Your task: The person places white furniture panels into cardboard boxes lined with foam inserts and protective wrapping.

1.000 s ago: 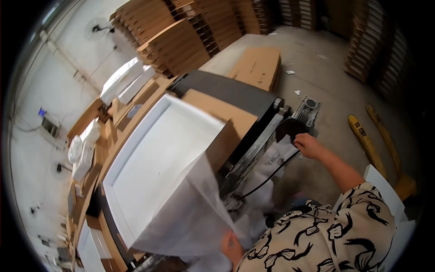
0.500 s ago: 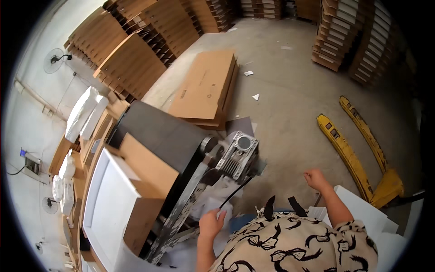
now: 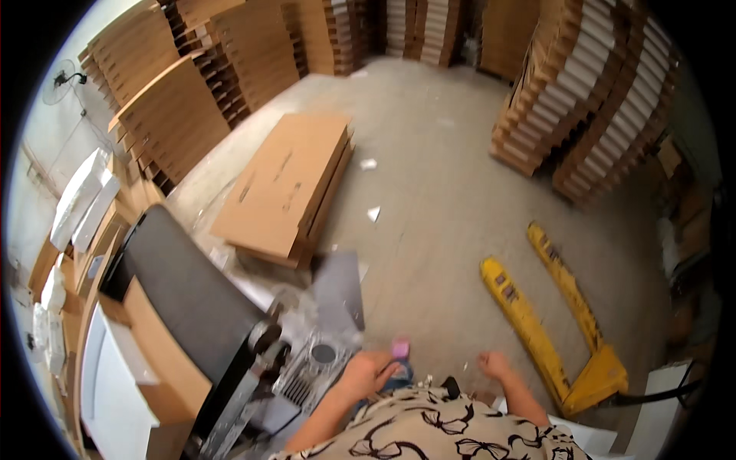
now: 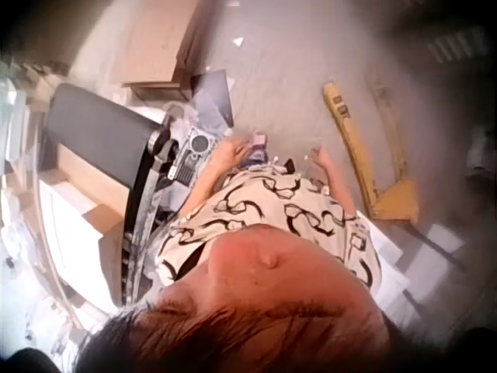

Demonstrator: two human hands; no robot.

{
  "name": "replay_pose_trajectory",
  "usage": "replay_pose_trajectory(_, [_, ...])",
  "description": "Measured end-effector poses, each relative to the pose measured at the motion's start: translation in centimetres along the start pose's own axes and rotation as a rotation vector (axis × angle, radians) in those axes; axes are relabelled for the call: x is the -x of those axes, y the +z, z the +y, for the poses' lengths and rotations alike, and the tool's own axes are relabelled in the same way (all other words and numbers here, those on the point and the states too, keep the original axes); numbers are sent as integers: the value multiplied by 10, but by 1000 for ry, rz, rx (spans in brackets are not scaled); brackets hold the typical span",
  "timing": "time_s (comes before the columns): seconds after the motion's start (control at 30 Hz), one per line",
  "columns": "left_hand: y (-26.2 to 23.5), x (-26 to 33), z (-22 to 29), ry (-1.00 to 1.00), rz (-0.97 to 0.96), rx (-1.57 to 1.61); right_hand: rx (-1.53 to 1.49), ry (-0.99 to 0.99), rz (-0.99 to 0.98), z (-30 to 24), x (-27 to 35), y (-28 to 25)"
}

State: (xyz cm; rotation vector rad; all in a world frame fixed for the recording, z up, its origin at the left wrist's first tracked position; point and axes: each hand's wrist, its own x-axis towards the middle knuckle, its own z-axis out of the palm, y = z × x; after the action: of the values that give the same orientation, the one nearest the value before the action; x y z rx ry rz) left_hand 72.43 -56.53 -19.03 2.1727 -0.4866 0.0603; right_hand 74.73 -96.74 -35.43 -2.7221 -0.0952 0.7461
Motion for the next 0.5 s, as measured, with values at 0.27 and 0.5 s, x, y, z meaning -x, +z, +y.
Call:
replay_pose_trajectory(0.27, [6, -158, -47, -34, 53, -132, -26, 40, -244, 71, -94, -69])
replay_pose_trajectory(0.5, [9, -259, -76, -78, 52, -90, 217, 207, -546, 72, -219, -184])
